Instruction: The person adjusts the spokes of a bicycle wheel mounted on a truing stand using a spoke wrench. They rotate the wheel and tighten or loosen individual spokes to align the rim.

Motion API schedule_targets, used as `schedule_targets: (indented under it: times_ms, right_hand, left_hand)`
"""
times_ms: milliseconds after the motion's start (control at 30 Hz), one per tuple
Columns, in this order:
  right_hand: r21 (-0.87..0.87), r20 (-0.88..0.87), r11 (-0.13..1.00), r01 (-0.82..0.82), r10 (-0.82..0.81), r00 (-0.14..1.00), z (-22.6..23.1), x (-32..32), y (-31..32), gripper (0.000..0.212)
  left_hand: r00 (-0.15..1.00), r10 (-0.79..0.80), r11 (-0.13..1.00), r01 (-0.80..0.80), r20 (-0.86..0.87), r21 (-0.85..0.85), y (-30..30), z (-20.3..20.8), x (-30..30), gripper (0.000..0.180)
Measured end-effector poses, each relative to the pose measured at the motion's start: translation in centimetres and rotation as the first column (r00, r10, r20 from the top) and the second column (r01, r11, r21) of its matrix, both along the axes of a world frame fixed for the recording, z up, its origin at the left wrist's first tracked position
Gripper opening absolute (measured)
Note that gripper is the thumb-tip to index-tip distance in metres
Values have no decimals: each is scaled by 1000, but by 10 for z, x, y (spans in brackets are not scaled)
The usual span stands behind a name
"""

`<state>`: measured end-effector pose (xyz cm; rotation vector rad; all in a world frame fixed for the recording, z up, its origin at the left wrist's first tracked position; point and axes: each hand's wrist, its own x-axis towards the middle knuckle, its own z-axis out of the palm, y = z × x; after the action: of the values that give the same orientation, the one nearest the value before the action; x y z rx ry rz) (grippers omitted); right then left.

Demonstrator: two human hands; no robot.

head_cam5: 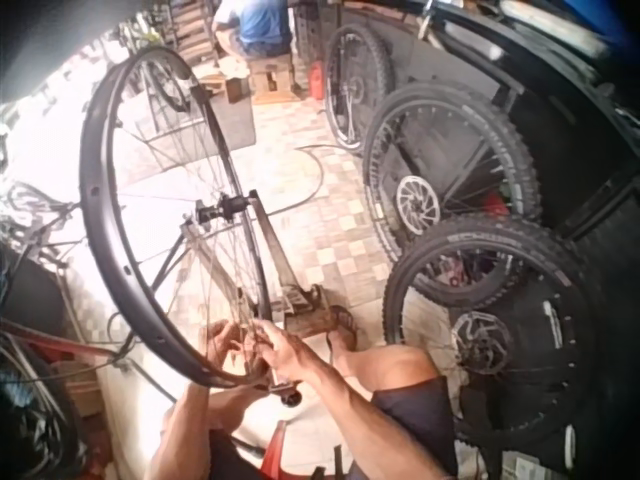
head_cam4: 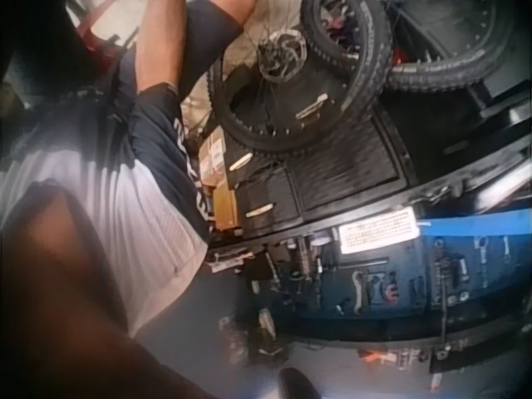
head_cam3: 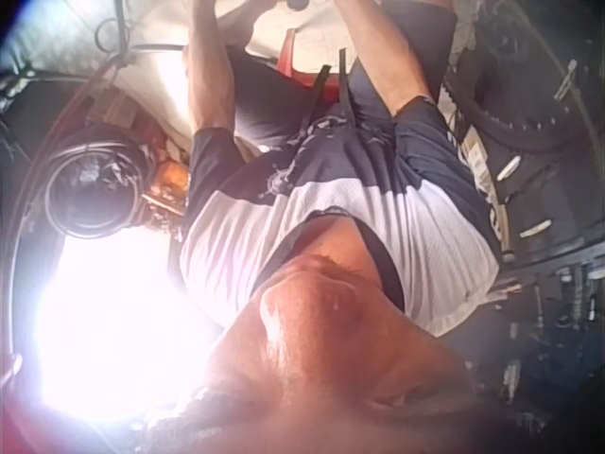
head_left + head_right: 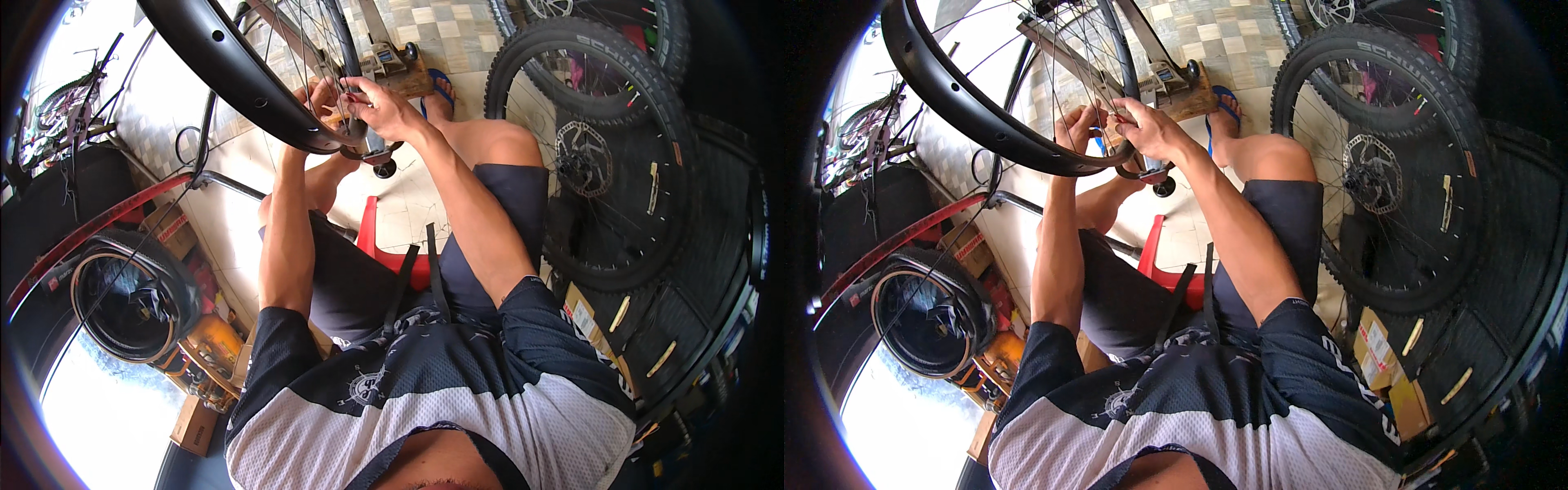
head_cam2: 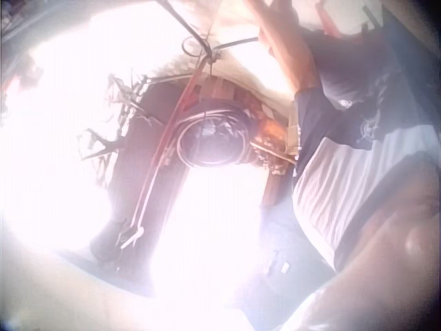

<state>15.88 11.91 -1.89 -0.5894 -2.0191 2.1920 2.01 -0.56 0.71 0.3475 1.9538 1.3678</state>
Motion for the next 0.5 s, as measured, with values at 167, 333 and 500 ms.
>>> schedule_targets:
  times_ms: [167,333,500]
  right_hand:
    - [-224,-15,974,27,-32,999,-13,-3,1,28]
    - [-470,10,877,96,-104,995,-10,0,0,26]
    - [-286,93,944,165,-144,985,7,4,6,23]
  left_hand:
    - [961,63,990,-94,270,102,-5,21,3,35]
    - [974,-96,971,46,206,234,-7,21,7,21]
    - [971,-108,958,45,211,283,-7,17,8,16]
